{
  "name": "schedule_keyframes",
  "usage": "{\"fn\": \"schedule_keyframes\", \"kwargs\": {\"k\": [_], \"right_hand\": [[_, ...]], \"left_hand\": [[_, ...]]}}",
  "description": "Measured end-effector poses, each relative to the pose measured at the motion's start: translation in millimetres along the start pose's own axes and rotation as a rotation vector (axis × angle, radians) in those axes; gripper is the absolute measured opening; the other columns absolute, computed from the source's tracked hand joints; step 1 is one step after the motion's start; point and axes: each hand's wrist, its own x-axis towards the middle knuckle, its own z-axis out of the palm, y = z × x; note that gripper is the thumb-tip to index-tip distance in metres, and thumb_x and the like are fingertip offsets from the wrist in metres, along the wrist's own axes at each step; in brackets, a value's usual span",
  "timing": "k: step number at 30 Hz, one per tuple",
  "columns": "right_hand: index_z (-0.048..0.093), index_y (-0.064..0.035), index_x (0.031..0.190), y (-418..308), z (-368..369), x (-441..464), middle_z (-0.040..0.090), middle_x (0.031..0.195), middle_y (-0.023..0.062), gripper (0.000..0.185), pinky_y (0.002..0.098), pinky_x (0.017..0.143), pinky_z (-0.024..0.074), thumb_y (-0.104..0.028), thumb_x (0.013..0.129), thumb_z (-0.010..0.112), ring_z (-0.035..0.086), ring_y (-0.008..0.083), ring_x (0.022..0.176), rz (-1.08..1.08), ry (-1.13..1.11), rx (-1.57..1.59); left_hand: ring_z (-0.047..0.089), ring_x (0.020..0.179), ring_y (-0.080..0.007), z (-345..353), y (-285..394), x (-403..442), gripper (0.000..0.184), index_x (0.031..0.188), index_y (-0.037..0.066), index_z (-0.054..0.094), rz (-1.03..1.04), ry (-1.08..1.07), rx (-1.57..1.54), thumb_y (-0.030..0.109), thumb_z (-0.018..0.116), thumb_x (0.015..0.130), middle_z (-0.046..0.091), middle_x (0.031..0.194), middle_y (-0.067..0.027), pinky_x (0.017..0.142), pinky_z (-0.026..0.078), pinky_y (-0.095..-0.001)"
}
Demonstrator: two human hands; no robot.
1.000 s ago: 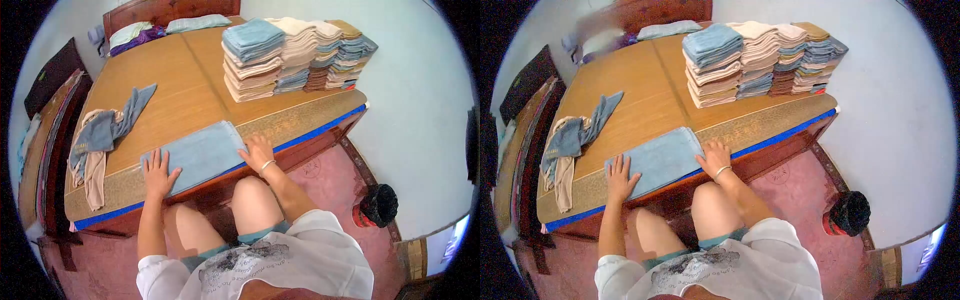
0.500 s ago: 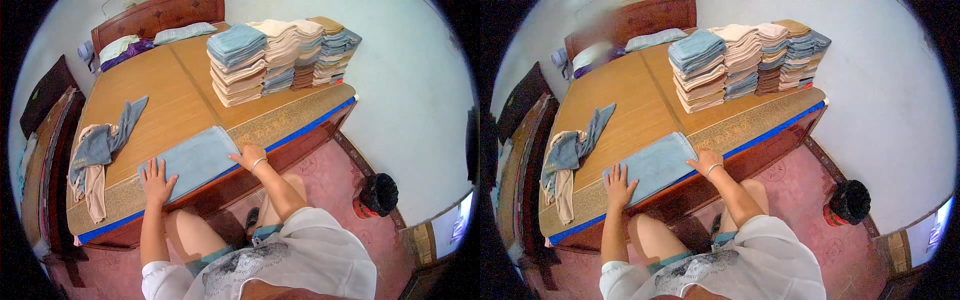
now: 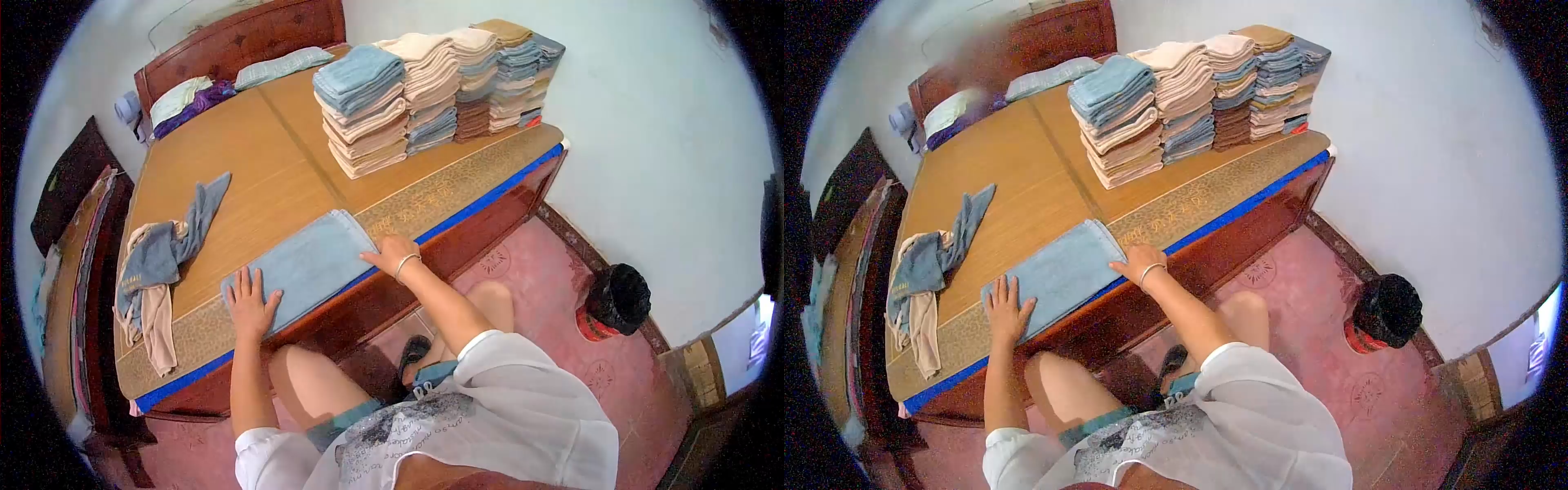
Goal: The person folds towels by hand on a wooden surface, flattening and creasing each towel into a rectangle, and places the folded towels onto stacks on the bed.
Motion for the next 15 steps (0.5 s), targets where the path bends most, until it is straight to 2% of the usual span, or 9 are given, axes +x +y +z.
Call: {"fn": "schedule_keyframes", "kwargs": {"k": [3, 4, 8, 10, 11, 13, 14, 15], "right_hand": [[0.063, -0.0027, 0.08, 0.2, 7.7, 3.0, 0.062, 0.082, 0.0196, 0.05, 0.0425, 0.072, 0.0459, -0.052, 0.072, 0.057, 0.059, 0.0352, 0.081, -0.06, 0.036, 0.013], [0.063, -0.0025, 0.081, -3.5, 4.6, 0.9, 0.062, 0.083, 0.0198, 0.047, 0.0426, 0.073, 0.0459, -0.049, 0.073, 0.058, 0.058, 0.0357, 0.082, -0.011, -0.018, 0.037], [0.063, -0.0022, 0.08, -0.6, 9.5, 0.5, 0.062, 0.083, 0.0201, 0.044, 0.0428, 0.073, 0.0457, -0.045, 0.072, 0.058, 0.059, 0.035, 0.082, -0.03, 0.032, 0.082], [0.063, -0.0022, 0.09, 0.6, 5.0, -1.2, 0.061, 0.09, 0.0206, 0.042, 0.0417, 0.077, 0.0452, -0.04, 0.072, 0.059, 0.058, 0.0341, 0.087, -0.031, -0.03, 0.137], [0.063, -0.0022, 0.09, 2.9, 4.3, -1.3, 0.061, 0.09, 0.0206, 0.042, 0.0417, 0.077, 0.0452, -0.04, 0.072, 0.059, 0.058, 0.0341, 0.087, -0.03, -0.033, 0.138], [0.063, -0.002, 0.089, 8.3, 4.4, -0.1, 0.061, 0.09, 0.0209, 0.042, 0.0422, 0.078, 0.0444, -0.04, 0.07, 0.058, 0.058, 0.0355, 0.085, -0.087, -0.028, 0.28], [0.059, 0.0008, 0.088, 15.5, 13.6, 8.3, 0.062, 0.084, 0.0191, 0.038, 0.0397, 0.067, 0.05, -0.033, 0.072, 0.06, 0.061, 0.0319, 0.074, -0.037, -0.087, 0.35], [0.059, 0.0008, 0.088, 17.3, 14.2, 8.1, 0.062, 0.084, 0.0191, 0.038, 0.0397, 0.067, 0.05, -0.033, 0.072, 0.06, 0.061, 0.0319, 0.074, -0.037, -0.097, 0.35]], "left_hand": [[0.017, 0.131, -0.0283, -0.2, 1.0, 0.1, 0.066, 0.13, 0.007, 0.036, 0.0, 0.0, 0.01, 0.05, 0.047, 0.081, 0.025, 0.139, -0.0158, 0.105, 0.01, -0.0466], [0.017, 0.13, -0.0284, -0.6, 1.5, -0.2, 0.066, 0.13, 0.007, 0.036, -0.007, -0.001, 0.008, 0.05, 0.047, 0.081, 0.025, 0.139, -0.0159, 0.105, 0.01, -0.0466], [0.017, 0.131, -0.0286, -1.8, 1.9, -0.1, 0.066, 0.13, 0.007, 0.036, 0.002, -0.017, 0.03, 0.05, 0.046, 0.081, 0.024, 0.14, -0.016, 0.105, 0.01, -0.0468], [0.016, 0.131, -0.0289, 0.2, 0.2, 0.3, 0.066, 0.131, 0.008, 0.035, 0.004, -0.014, 0.019, 0.05, 0.046, 0.081, 0.023, 0.14, -0.0159, 0.105, 0.01, -0.047], [0.016, 0.131, -0.0289, 0.9, -0.2, 0.7, 0.066, 0.131, 0.008, 0.035, 0.003, -0.017, 0.019, 0.05, 0.046, 0.081, 0.023, 0.14, -0.0159, 0.105, 0.01, -0.047], [0.016, 0.131, -0.0284, 1.8, -0.1, 2.1, 0.066, 0.131, 0.008, 0.034, 0.007, -0.033, 0.012, 0.051, 0.045, 0.081, 0.022, 0.141, -0.0154, 0.105, 0.009, -0.0471], [0.016, 0.131, -0.0284, 2.0, 0.8, 2.9, 0.066, 0.131, 0.008, 0.034, 0.003, -0.04, 0.013, 0.051, 0.045, 0.081, 0.022, 0.141, -0.0154, 0.105, 0.009, -0.0471], [0.015, 0.131, -0.0282, 1.9, 3.4, 4.6, 0.067, 0.131, 0.008, 0.034, 0.008, -0.051, 0.01, 0.051, 0.045, 0.081, 0.022, 0.141, -0.0154, 0.105, 0.009, -0.0471]]}}
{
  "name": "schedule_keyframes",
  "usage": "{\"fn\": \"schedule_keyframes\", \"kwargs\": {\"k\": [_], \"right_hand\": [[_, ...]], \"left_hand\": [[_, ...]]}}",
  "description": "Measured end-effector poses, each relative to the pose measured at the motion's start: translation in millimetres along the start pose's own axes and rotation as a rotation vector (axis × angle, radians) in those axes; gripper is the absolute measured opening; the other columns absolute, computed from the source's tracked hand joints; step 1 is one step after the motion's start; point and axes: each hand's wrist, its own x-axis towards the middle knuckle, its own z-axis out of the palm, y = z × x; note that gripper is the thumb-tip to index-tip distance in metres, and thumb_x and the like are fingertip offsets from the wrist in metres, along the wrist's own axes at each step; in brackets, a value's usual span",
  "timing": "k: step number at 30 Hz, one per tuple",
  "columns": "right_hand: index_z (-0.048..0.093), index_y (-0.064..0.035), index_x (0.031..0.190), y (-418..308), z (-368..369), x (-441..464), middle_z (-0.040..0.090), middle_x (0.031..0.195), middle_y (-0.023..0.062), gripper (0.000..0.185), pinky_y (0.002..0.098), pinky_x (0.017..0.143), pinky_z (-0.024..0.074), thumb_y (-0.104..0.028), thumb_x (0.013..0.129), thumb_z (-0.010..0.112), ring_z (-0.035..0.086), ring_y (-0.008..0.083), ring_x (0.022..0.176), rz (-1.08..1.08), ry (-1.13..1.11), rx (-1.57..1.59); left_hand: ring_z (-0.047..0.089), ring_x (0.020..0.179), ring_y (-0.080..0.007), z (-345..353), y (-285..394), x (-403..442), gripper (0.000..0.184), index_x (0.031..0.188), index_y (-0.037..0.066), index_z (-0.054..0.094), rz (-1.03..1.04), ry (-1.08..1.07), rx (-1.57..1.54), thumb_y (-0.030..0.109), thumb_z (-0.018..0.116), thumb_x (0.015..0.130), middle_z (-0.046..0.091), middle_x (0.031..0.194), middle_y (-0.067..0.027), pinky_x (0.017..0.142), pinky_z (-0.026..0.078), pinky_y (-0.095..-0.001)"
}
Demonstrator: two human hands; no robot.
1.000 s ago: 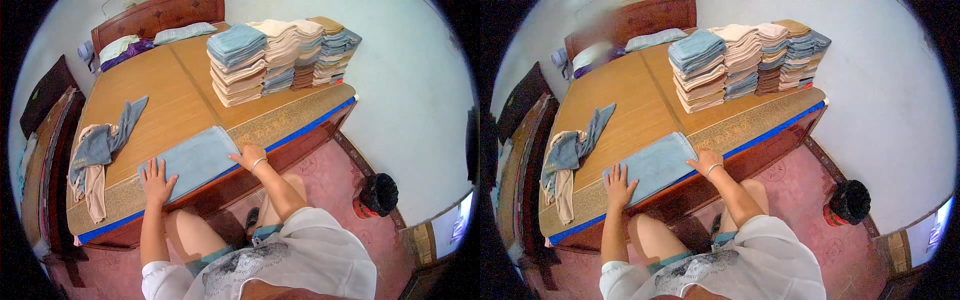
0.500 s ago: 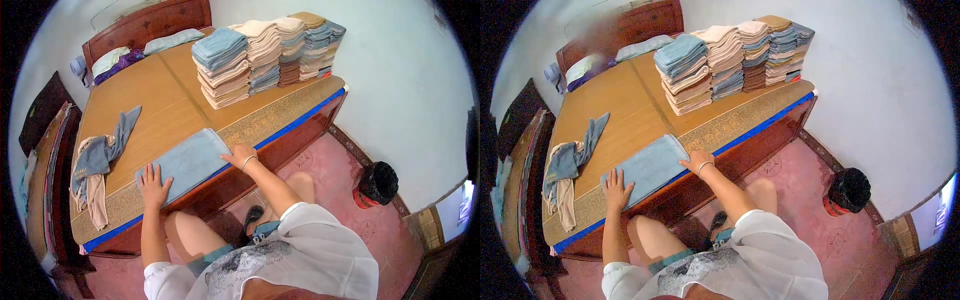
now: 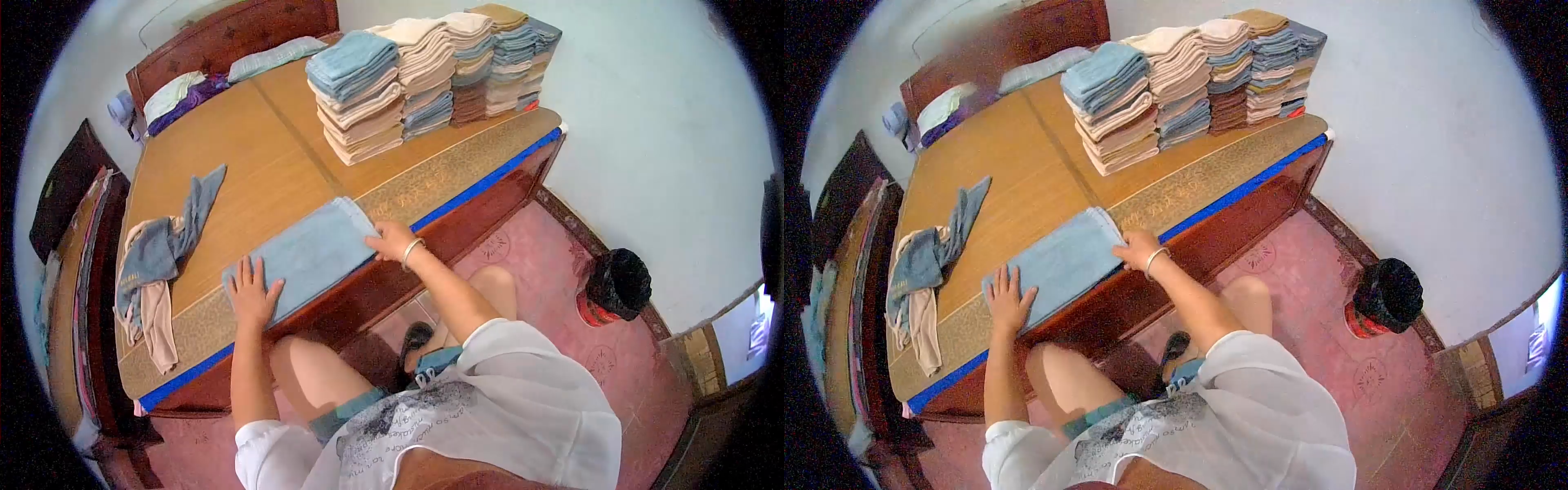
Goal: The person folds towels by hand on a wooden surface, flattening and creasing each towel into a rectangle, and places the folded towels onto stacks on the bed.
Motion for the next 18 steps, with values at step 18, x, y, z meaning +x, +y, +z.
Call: {"fn": "schedule_keyframes", "kwargs": {"k": [18], "right_hand": [[0.046, -0.0054, 0.109, 1.1, -42.3, 30.4, 0.058, 0.094, 0.0094, 0.037, 0.0283, 0.067, 0.0481, -0.007, 0.076, 0.062, 0.056, 0.0157, 0.082, -0.129, 0.243, 0.627]], "left_hand": [[0.011, 0.132, -0.0315, -5.3, 82.8, 43.8, 0.083, 0.134, 0.02, 0.031, -0.02, -0.069, -0.049, 0.07, 0.044, 0.07, 0.018, 0.142, -0.0152, 0.103, 0.005, -0.0547]]}}
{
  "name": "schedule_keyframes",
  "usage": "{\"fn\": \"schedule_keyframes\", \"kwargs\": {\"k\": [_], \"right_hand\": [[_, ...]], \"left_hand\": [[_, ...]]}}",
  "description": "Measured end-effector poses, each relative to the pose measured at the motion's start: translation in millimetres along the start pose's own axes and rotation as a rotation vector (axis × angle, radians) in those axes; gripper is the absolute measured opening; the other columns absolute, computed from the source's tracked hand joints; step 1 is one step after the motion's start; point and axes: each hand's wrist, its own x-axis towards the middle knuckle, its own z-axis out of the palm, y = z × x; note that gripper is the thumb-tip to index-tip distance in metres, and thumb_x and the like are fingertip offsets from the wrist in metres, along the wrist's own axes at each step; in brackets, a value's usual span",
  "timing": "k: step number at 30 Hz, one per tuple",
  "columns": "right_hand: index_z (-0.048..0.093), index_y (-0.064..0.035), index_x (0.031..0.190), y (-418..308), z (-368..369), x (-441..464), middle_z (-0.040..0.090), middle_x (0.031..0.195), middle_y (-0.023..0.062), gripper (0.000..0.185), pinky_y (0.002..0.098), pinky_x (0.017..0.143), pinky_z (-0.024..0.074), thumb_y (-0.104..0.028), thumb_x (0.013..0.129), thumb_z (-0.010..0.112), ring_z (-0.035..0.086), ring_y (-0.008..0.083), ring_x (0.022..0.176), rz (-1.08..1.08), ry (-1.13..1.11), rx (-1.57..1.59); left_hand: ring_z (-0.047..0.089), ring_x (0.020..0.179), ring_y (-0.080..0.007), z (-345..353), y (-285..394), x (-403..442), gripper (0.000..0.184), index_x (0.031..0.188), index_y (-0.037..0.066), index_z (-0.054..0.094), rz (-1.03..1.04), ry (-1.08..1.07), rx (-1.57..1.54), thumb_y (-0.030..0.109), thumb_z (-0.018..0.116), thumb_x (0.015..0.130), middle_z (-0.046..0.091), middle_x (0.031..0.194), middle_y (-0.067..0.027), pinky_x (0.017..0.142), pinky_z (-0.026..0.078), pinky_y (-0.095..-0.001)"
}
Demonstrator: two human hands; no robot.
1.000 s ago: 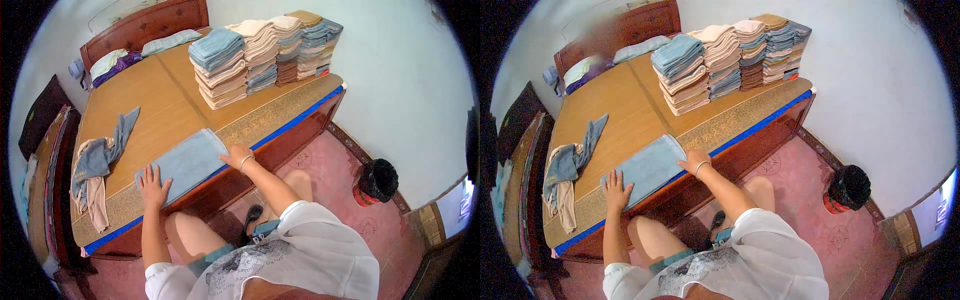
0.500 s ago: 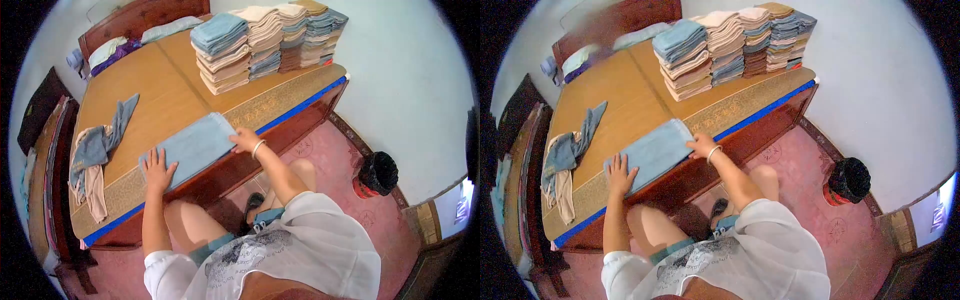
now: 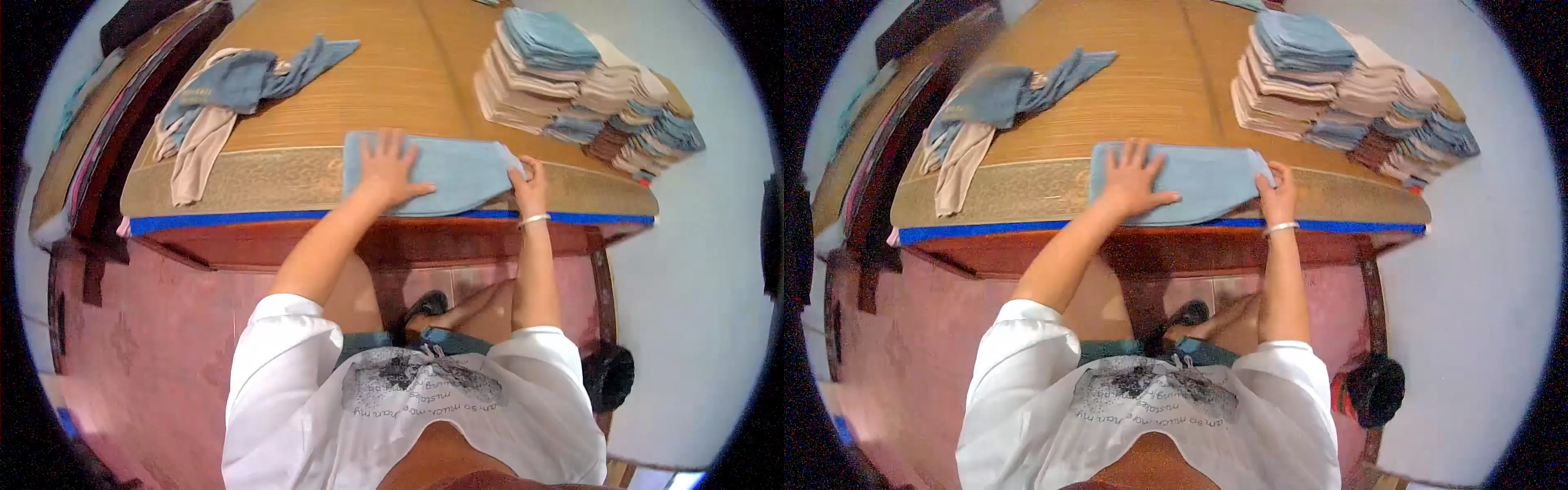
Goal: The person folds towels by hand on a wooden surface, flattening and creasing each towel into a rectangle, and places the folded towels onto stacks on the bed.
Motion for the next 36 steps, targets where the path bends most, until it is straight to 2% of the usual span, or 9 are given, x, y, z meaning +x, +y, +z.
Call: {"fn": "schedule_keyframes", "kwargs": {"k": [3, 12, 14, 16, 17, 22, 25, 32, 36], "right_hand": [[0.046, 0.0003, 0.109, -23.4, 16.0, -4.7, 0.056, 0.105, 0.0148, 0.037, 0.0297, 0.086, 0.0414, -0.006, 0.076, 0.06, 0.053, 0.0191, 0.099, -0.14, 0.028, -0.116], [0.053, -0.0063, 0.106, -70.7, 91.8, -24.9, 0.059, 0.101, 0.0157, 0.031, 0.0356, 0.074, 0.0471, -0.014, 0.077, 0.058, 0.059, 0.0308, 0.088, -0.6, 0.049, -0.588], [0.053, -0.0088, 0.106, -71.7, 114.4, -32.7, 0.059, 0.096, 0.0141, 0.03, 0.0375, 0.069, 0.0477, -0.016, 0.077, 0.057, 0.059, 0.0311, 0.083, -0.779, -0.008, -0.61], [0.054, -0.0069, 0.105, -80.1, 136.5, -51.7, 0.06, 0.095, 0.0147, 0.029, 0.038, 0.07, 0.0472, -0.013, 0.077, 0.057, 0.058, 0.0301, 0.087, -0.783, -0.153, -0.634], [0.054, -0.0074, 0.105, -83.2, 145.1, -60.3, 0.059, 0.094, 0.0141, 0.031, 0.0373, 0.069, 0.047, -0.011, 0.075, 0.059, 0.058, 0.0291, 0.085, -0.821, -0.206, -0.657], [0.052, -0.0087, 0.109, -55.2, 161.4, -83.3, 0.057, 0.098, 0.0103, 0.043, 0.0377, 0.08, 0.0404, -0.007, 0.067, 0.061, 0.053, 0.0267, 0.092, -0.925, -0.362, -0.698], [0.049, -0.0092, 0.112, -48.4, 149.8, -86.1, 0.052, 0.106, 0.01, 0.051, 0.0407, 0.087, 0.0342, -0.005, 0.063, 0.061, 0.048, 0.0276, 0.1, -0.954, -0.289, -0.754], [0.043, -0.0098, 0.119, -27.8, 107.7, -89.5, 0.041, 0.121, 0.0152, 0.059, 0.0437, 0.086, 0.0365, -0.01, 0.063, 0.062, 0.041, 0.0314, 0.11, -0.675, -0.178, -0.932], [0.041, -0.0111, 0.122, -23.1, 98.8, -84.6, 0.052, 0.109, 0.0179, 0.055, 0.0433, 0.079, 0.0442, -0.01, 0.069, 0.058, 0.052, 0.0351, 0.095, -0.36, -0.249, -0.892]], "left_hand": [[0.015, 0.132, -0.0296, 11.2, 20.9, 2.9, 0.076, 0.133, 0.019, 0.033, 0.19, 0.109, -0.121, 0.066, 0.042, 0.074, 0.022, 0.141, -0.0141, 0.103, 0.007, -0.053], [0.046, 0.111, -0.0266, 36.2, 1.1, 13.0, 0.054, 0.116, 0.011, 0.052, 0.319, 0.316, -0.505, 0.052, 0.042, 0.083, 0.049, 0.121, -0.0131, 0.097, 0.03, -0.0457], [0.051, 0.103, -0.0219, 15.9, -18.6, 19.7, 0.065, 0.118, 0.005, 0.049, -0.116, -0.142, -1.543, 0.059, 0.039, 0.082, 0.046, 0.123, -0.0142, 0.089, 0.039, -0.0424], [0.054, 0.092, -0.0182, -13.5, -27.0, 9.6, 0.067, 0.115, 0.001, 0.05, -0.515, -0.184, -2.102, 0.059, 0.037, 0.083, 0.05, 0.116, -0.0126, 0.078, 0.045, -0.0358], [0.055, 0.089, -0.0183, -6.4, -45.8, 9.2, 0.058, 0.113, 0.003, 0.051, -0.408, -0.25, -2.146, 0.052, 0.042, 0.084, 0.052, 0.112, -0.0102, 0.074, 0.045, -0.0315], [0.056, 0.081, -0.0165, -1.5, -63.0, 0.5, 0.045, 0.117, 0.003, 0.046, -0.337, -0.145, -1.779, 0.024, 0.061, 0.08, 0.057, 0.099, -0.008, 0.068, 0.046, -0.027], [0.056, 0.091, -0.0222, 12.4, -64.0, -0.1, 0.052, 0.12, 0.002, 0.045, -0.275, 0.284, -1.641, 0.012, 0.063, 0.072, 0.058, 0.105, -0.0129, 0.078, 0.044, -0.0307], [0.05, 0.104, -0.0364, 32.3, -90.4, -13.3, 0.067, 0.128, 0.004, 0.035, -0.365, 0.345, -0.834, 0.023, 0.065, 0.071, 0.052, 0.114, -0.0232, 0.088, 0.04, -0.0394], [0.051, 0.102, -0.0373, -0.5, -83.6, -29.9, 0.066, 0.124, 0.005, 0.039, -0.309, 0.266, -0.628, 0.031, 0.066, 0.07, 0.051, 0.113, -0.0246, 0.085, 0.042, -0.041]]}}
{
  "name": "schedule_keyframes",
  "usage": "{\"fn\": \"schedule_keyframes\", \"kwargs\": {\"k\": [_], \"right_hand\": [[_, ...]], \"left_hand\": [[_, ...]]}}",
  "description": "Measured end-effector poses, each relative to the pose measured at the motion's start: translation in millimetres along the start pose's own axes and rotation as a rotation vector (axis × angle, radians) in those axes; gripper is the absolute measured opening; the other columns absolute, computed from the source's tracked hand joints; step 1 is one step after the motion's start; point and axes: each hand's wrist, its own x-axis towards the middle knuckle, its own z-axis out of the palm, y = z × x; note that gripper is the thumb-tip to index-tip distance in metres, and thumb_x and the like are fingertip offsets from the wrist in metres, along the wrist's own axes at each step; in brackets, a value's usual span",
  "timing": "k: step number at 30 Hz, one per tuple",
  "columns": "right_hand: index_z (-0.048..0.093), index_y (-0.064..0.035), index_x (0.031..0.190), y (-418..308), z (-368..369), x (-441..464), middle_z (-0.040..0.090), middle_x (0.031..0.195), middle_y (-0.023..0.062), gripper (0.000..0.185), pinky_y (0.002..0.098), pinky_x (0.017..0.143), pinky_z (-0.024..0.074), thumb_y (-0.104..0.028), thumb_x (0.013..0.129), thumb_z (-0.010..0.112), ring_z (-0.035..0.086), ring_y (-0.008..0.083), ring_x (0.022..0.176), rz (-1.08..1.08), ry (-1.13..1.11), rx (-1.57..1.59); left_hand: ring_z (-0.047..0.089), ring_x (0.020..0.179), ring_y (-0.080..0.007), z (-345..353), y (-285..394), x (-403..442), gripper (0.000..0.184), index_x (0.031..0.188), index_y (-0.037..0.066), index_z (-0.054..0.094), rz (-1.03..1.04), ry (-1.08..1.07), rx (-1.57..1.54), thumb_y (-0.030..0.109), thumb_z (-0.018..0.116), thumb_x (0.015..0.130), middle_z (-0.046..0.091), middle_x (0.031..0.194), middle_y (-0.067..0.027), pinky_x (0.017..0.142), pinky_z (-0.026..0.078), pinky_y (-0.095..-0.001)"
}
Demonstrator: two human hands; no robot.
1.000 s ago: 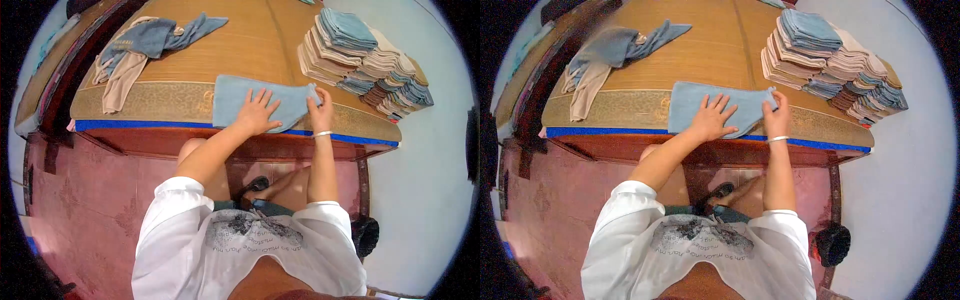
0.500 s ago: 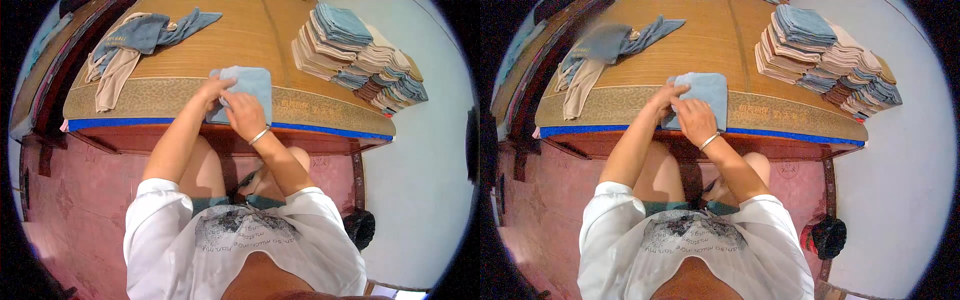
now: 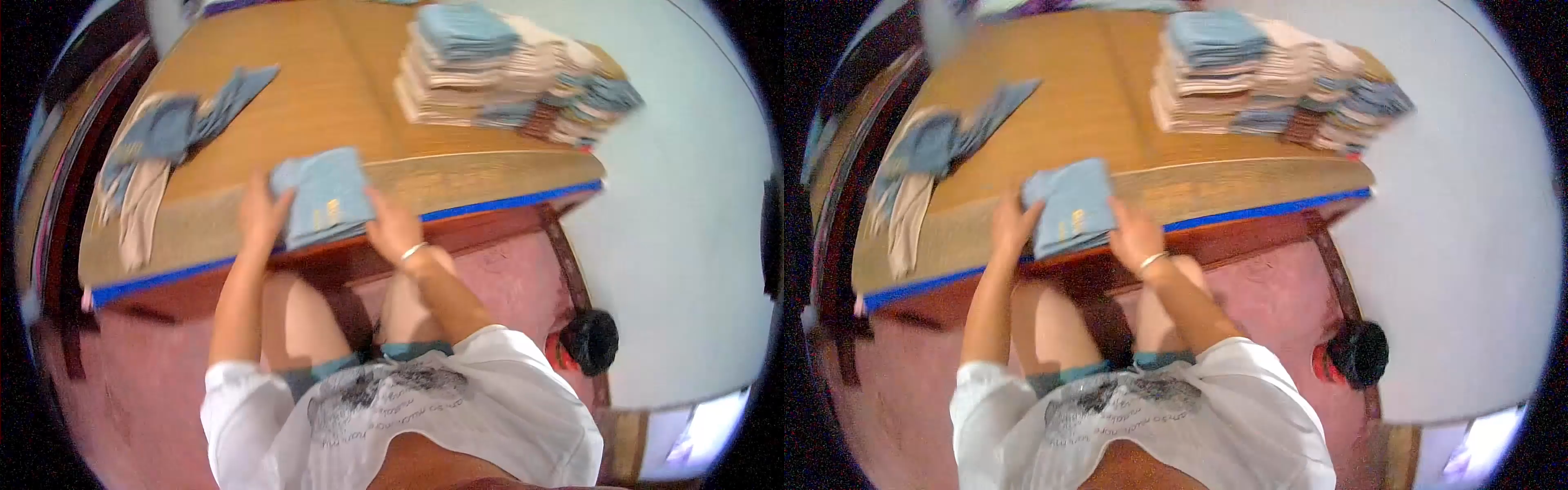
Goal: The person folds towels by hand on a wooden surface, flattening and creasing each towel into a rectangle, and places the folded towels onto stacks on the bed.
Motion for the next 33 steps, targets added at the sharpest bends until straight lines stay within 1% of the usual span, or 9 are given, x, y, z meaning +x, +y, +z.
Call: {"fn": "schedule_keyframes", "kwargs": {"k": [2, 5, 8, 10, 12, 15, 19, 24, 33], "right_hand": [[0.042, -0.0111, 0.122, -11.0, -18.5, 4.8, 0.057, 0.103, 0.0175, 0.051, 0.0439, 0.081, 0.0429, -0.009, 0.072, 0.055, 0.054, 0.0353, 0.09, 0.185, -0.162, 0.108], [0.045, -0.0106, 0.121, 14.8, 7.3, 5.0, 0.055, 0.105, 0.0184, 0.049, 0.0435, 0.079, 0.0441, -0.005, 0.073, 0.051, 0.054, 0.0358, 0.09, 0.02, 0.043, 0.317], [0.049, -0.0136, 0.121, 15.5, 5.1, 4.8, 0.058, 0.089, 0.016, 0.049, 0.031, 0.065, 0.05, 0.002, 0.074, 0.046, 0.058, 0.0179, 0.078, 0.161, -0.068, 0.6], [0.052, -0.0103, 0.117, 23.3, 14.7, 1.2, 0.057, 0.103, 0.0131, 0.045, 0.0308, 0.074, 0.0468, 0.003, 0.074, 0.048, 0.057, 0.0196, 0.083, 0.412, -0.098, 1.127], [0.042, -0.013, 0.126, 30.2, 17.9, -6.0, 0.05, 0.11, 0.0073, 0.05, 0.0275, 0.067, 0.0489, 0.0, 0.078, 0.049, 0.053, 0.0147, 0.086, 0.357, -0.102, 1.189], [0.027, -0.0152, 0.132, 33.5, 15.2, -28.5, 0.046, 0.117, 0.0017, 0.057, 0.0328, 0.085, 0.0401, -0.017, 0.083, 0.057, 0.044, 0.0149, 0.104, 0.481, -0.09, 1.751], [0.039, -0.0186, 0.123, 26.7, 24.9, -48.9, 0.047, 0.115, -0.0014, 0.045, 0.0354, 0.087, 0.0358, -0.03, 0.083, 0.057, 0.043, 0.0164, 0.106, 0.714, -0.035, 1.925], [0.048, -0.0181, 0.116, 27.3, 25.1, -63.8, 0.049, 0.114, -0.0012, 0.045, 0.0377, 0.088, 0.0344, -0.034, 0.077, 0.064, 0.043, 0.0172, 0.106, 0.837, -0.051, 2.061], [0.044, -0.0122, 0.118, 24.5, -10.0, -86.9, 0.051, 0.117, 0.0029, 0.044, 0.0365, 0.092, 0.0396, -0.033, 0.082, 0.058, 0.048, 0.0186, 0.109, 0.516, 0.001, 2.365]], "left_hand": [[0.055, 0.096, -0.0368, -1.6, 3.9, -3.4, 0.058, 0.112, 0.002, 0.047, -0.022, -0.004, 0.047, 0.032, 0.069, 0.067, 0.056, 0.104, -0.0236, 0.081, 0.043, -0.0419], [0.056, 0.094, -0.0352, 17.6, -33.5, 13.7, 0.057, 0.108, -0.001, 0.05, 0.061, -0.054, -0.214, 0.031, 0.07, 0.065, 0.058, 0.099, -0.0238, 0.078, 0.044, -0.0403], [0.057, 0.092, -0.0348, 6.5, -16.4, 11.2, 0.053, 0.103, -0.003, 0.053, -0.1, -0.249, -0.133, 0.029, 0.07, 0.065, 0.059, 0.096, -0.0232, 0.076, 0.044, -0.0388], [0.058, 0.089, -0.0345, -1.9, 14.7, 1.2, 0.048, 0.099, -0.003, 0.054, -0.084, -0.219, -0.027, 0.028, 0.068, 0.066, 0.06, 0.092, -0.0225, 0.074, 0.045, -0.0388], [0.058, 0.085, -0.0343, 1.3, 36.9, -11.0, 0.044, 0.095, -0.004, 0.054, -0.079, -0.191, 0.076, 0.027, 0.067, 0.066, 0.061, 0.089, -0.0218, 0.073, 0.045, -0.0387], [0.057, 0.075, -0.0301, 30.5, 19.0, -11.1, 0.029, 0.085, -0.002, 0.052, 0.051, 0.002, -0.115, 0.019, 0.062, 0.069, 0.06, 0.08, -0.0174, 0.068, 0.045, -0.0372], [0.057, 0.086, -0.023, 45.4, 32.5, -27.1, 0.037, 0.107, 0.001, 0.049, -0.407, -0.119, -0.997, 0.008, 0.058, 0.072, 0.057, 0.098, -0.012, 0.071, 0.047, -0.0335], [0.051, 0.097, -0.0243, 33.4, 78.8, -54.1, 0.049, 0.12, 0.002, 0.037, -0.394, -0.182, -1.25, 0.0, 0.052, 0.073, 0.05, 0.109, -0.0128, 0.083, 0.044, -0.0359], [0.05, 0.102, -0.0254, 47.8, 113.1, -66.7, 0.053, 0.123, 0.005, 0.035, -0.343, -0.296, -1.41, -0.004, 0.049, 0.073, 0.048, 0.113, -0.013, 0.086, 0.043, -0.0387]]}}
